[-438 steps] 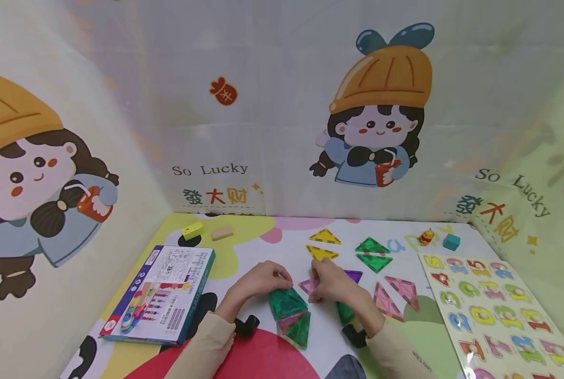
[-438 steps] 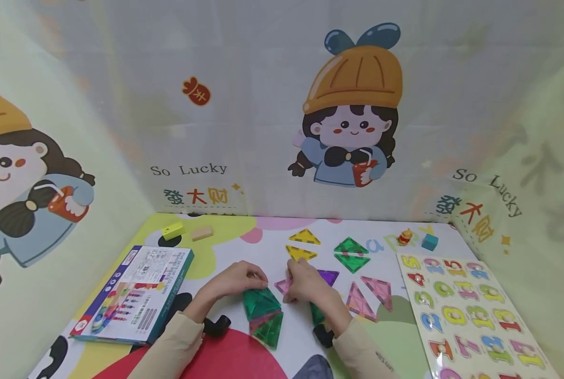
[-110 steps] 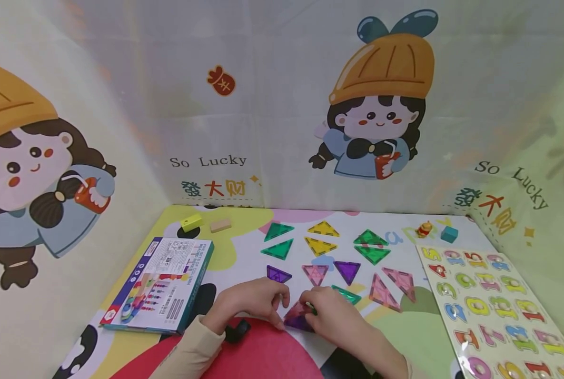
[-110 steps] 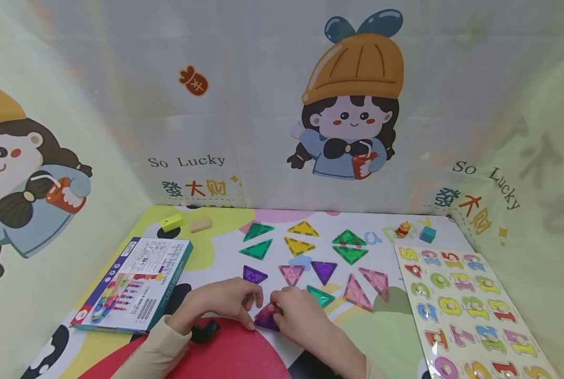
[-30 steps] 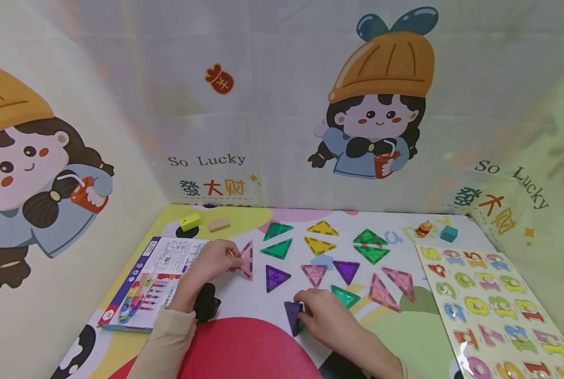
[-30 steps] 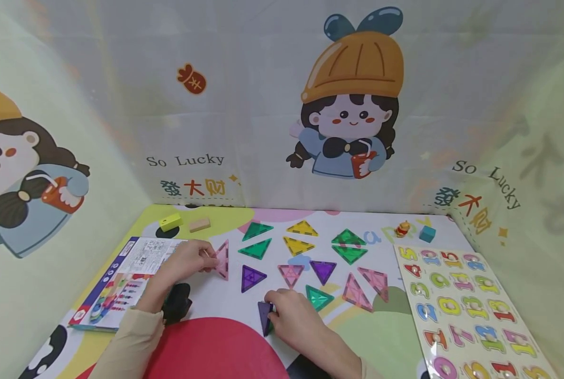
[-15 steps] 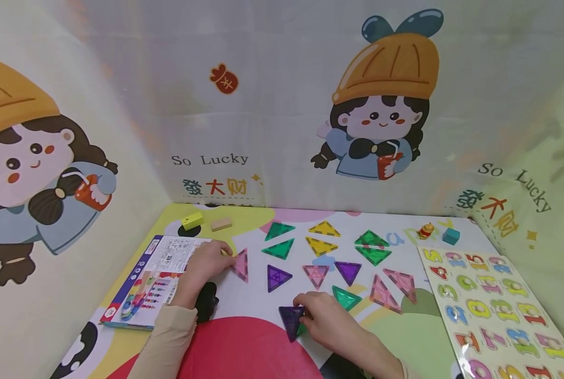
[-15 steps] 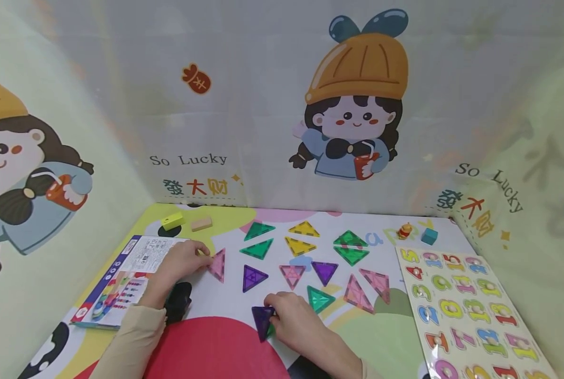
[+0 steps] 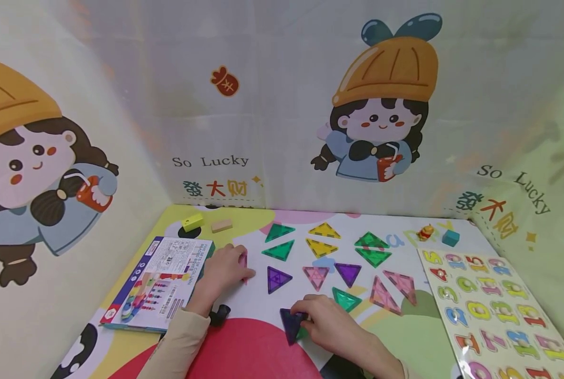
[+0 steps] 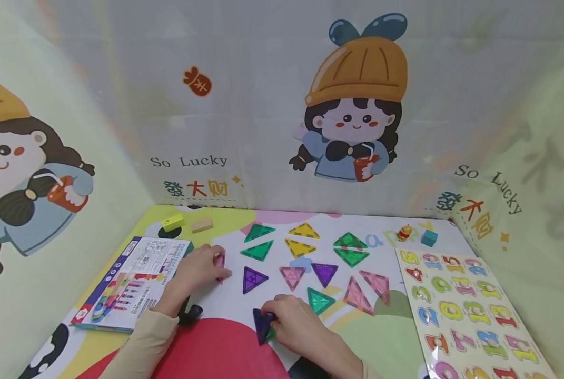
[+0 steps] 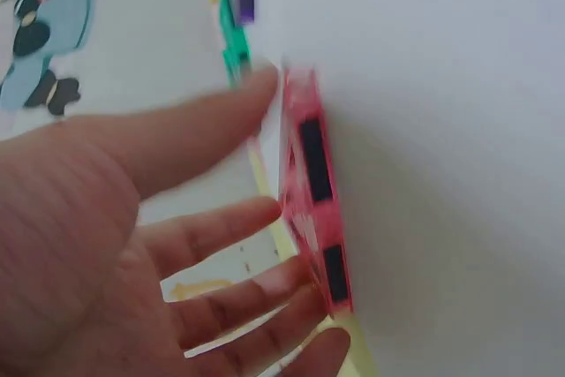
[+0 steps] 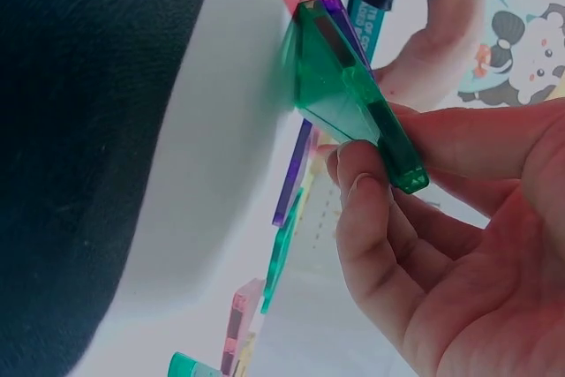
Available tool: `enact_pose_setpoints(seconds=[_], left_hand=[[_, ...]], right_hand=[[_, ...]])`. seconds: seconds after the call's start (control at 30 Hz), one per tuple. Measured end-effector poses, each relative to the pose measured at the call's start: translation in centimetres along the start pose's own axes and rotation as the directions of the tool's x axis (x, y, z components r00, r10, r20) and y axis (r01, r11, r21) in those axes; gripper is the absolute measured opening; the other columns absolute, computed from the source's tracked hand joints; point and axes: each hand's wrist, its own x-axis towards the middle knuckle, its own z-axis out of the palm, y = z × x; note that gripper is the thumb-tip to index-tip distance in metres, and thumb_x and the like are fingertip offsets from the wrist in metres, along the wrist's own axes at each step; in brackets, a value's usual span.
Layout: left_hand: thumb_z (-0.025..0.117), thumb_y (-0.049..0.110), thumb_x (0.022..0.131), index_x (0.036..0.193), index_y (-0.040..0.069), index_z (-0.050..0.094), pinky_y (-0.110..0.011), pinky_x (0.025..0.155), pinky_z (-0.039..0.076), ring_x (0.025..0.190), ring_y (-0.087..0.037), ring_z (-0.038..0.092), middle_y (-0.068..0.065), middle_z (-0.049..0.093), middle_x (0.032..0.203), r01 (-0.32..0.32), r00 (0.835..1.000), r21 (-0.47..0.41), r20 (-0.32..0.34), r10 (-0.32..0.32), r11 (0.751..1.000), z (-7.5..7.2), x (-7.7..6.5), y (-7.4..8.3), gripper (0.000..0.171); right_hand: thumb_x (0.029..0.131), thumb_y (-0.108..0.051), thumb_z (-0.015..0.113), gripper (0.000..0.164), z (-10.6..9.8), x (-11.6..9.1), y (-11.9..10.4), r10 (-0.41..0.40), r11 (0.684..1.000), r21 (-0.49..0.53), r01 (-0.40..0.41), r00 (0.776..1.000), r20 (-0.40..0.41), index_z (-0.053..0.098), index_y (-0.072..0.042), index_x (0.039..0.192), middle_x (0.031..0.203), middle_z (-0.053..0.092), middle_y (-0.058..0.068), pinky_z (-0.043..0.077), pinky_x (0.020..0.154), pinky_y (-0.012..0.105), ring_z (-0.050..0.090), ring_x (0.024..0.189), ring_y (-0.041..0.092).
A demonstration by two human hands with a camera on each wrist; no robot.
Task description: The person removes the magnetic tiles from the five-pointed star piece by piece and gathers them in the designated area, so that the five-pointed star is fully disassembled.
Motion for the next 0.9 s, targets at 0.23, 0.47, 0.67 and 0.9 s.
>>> enact_pose_setpoints(seconds=[0.23, 0.47, 0.67, 0.9], left_hand=[[0.081, 0.023, 0.079, 0.125, 0.018, 0.064, -0.044, 0.079, 0.051, 0.094, -0.024, 0.053, -0.008, 0.060, 0.108, -0.016, 1.000, 0.035, -0.021, 0.017, 0.999, 0.5, -0.4, 0.0, 0.050], [0.076, 0.018, 0.085, 0.131, 0.016, 0.061, -0.049, 0.086, 0.053, 0.102, -0.026, 0.056, -0.012, 0.061, 0.121, -0.040, 0.997, 0.046, -0.059, 0.042, 0.998, 0.2, -0.2, -0.6, 0.049], [0.074, 0.019, 0.089, 0.121, 0.018, 0.068, -0.038, 0.088, 0.053, 0.098, -0.018, 0.059, -0.002, 0.066, 0.110, -0.181, 0.983, -0.132, 0.008, 0.184, 0.975, -0.5, -0.3, 1.4, 0.032], [0.074, 0.021, 0.089, 0.108, 0.021, 0.076, -0.023, 0.081, 0.052, 0.090, -0.005, 0.061, 0.006, 0.072, 0.102, -0.387, 0.796, -0.435, 0.288, 0.533, 0.813, 0.1, -1.5, 4.7, 0.019]], right_hand=[[0.084, -0.005, 0.073, 0.017, -0.1, 0.0, 0.3, -0.077, 0.997, -0.010, 0.077, 0.997, -0.030, 0.073, -0.018, 0.094, 0.087, 0.068, -0.007, 0.053, 0.072, 0.022, 0.055, 0.077, 0.001], [0.085, 0.000, 0.070, 0.017, -0.4, 0.3, 0.8, -0.073, 0.985, 0.153, 0.082, 0.995, -0.062, 0.070, -0.016, 0.081, 0.078, 0.062, -0.011, 0.049, 0.066, 0.019, 0.052, 0.070, 0.000], [0.086, 0.000, 0.069, 0.015, -0.7, 0.3, 0.9, -0.041, 0.976, 0.212, 0.057, 0.996, -0.076, 0.071, -0.015, 0.084, 0.083, 0.064, -0.008, 0.051, 0.066, 0.019, 0.055, 0.072, 0.003], [0.085, 0.001, 0.070, 0.014, -1.4, 0.2, 0.7, -0.043, 0.978, 0.198, 0.066, 0.992, -0.115, 0.071, -0.014, 0.086, 0.085, 0.066, -0.005, 0.052, 0.067, 0.018, 0.055, 0.072, 0.002]])
